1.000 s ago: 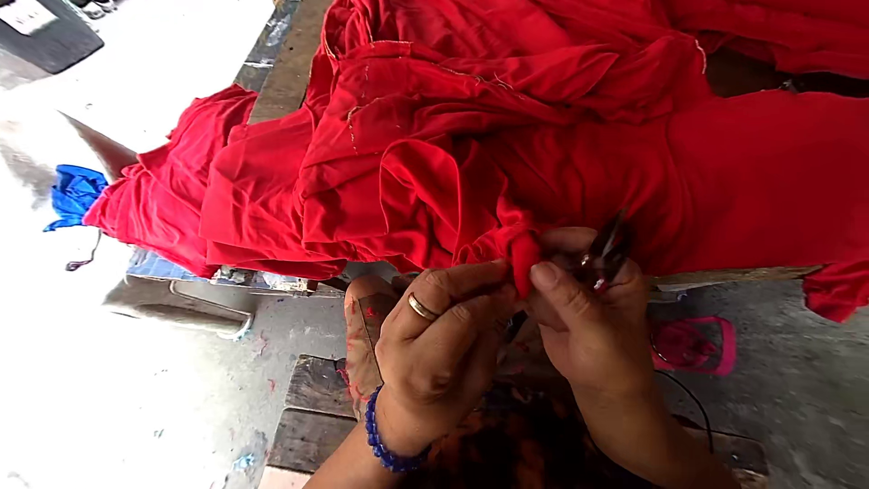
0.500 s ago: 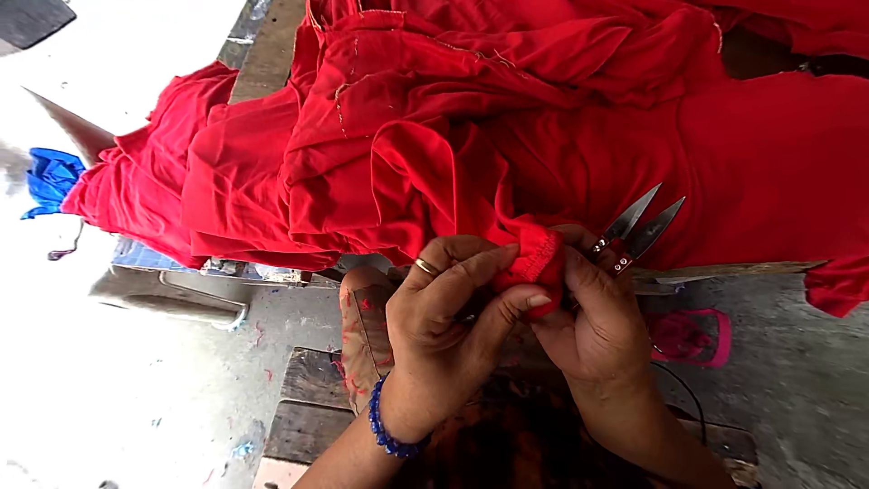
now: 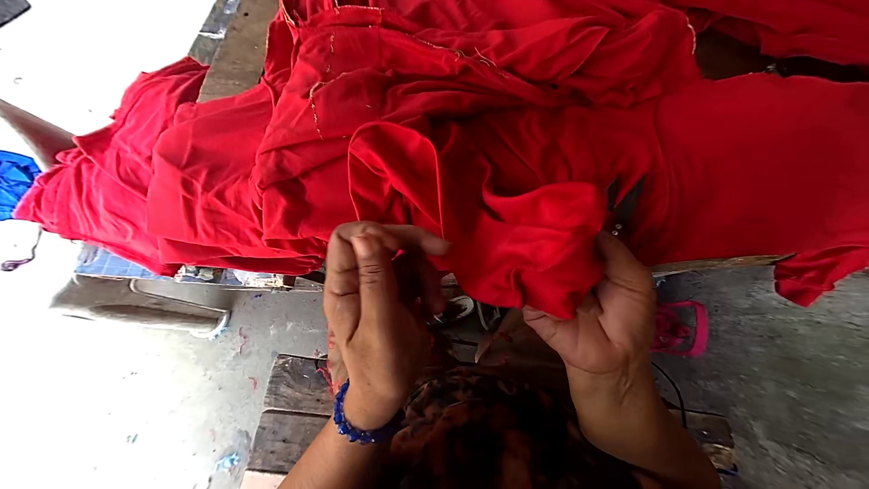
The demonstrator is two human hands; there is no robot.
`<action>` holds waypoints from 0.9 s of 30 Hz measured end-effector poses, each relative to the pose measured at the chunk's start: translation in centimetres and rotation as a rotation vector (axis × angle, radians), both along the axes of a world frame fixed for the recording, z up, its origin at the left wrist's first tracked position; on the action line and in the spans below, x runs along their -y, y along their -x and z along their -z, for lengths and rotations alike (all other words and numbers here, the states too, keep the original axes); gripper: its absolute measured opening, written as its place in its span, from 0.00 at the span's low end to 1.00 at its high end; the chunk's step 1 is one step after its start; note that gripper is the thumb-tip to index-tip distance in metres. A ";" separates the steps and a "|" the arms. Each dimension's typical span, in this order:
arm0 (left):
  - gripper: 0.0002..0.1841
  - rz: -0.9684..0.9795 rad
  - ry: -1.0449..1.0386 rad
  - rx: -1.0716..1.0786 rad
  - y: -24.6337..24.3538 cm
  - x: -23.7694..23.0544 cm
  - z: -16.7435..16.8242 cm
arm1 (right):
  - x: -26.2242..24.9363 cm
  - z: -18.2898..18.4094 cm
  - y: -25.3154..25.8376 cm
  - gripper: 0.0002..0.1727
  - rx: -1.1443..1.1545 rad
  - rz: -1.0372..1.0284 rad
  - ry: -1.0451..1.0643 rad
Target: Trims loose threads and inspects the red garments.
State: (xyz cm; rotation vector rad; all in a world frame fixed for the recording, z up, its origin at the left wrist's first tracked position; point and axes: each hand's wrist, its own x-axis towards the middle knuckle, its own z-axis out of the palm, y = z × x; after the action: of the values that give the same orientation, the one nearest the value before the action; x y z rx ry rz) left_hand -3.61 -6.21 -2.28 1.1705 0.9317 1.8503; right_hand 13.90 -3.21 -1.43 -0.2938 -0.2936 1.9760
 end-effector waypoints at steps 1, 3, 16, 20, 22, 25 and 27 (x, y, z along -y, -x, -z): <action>0.17 -0.029 -0.003 0.012 0.1 0.1 0.2 | -0.1 -0.1 -0.1 0.14 -0.081 -0.002 0.073; 0.19 -0.069 -0.046 -0.006 0.0 0.3 0.9 | -0.4 0.1 -0.3 0.17 -0.231 -0.045 0.116; 0.11 0.324 -0.115 0.212 -1.7 0.4 2.4 | 0.6 -0.4 0.0 0.03 0.488 0.361 -0.564; 0.13 0.538 -0.014 0.679 -1.0 0.5 2.3 | 0.5 0.2 0.8 0.03 0.489 0.355 -0.593; 0.13 0.548 0.028 0.731 -0.7 0.7 2.1 | 0.5 0.3 1.2 0.03 0.485 0.342 -0.594; 0.14 0.457 0.093 0.664 -0.1 0.9 2.1 | 0.6 -0.2 1.3 0.04 0.446 0.323 -0.628; 0.15 0.297 0.204 0.584 0.2 0.9 1.8 | 0.6 -0.8 1.0 0.04 0.414 0.313 -0.689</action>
State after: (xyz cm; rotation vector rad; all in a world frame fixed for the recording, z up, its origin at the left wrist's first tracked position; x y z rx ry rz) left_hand -3.83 -7.08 -4.09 0.5535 0.5589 1.6660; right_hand 12.95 -3.77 -0.65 -0.2735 -1.0935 1.3904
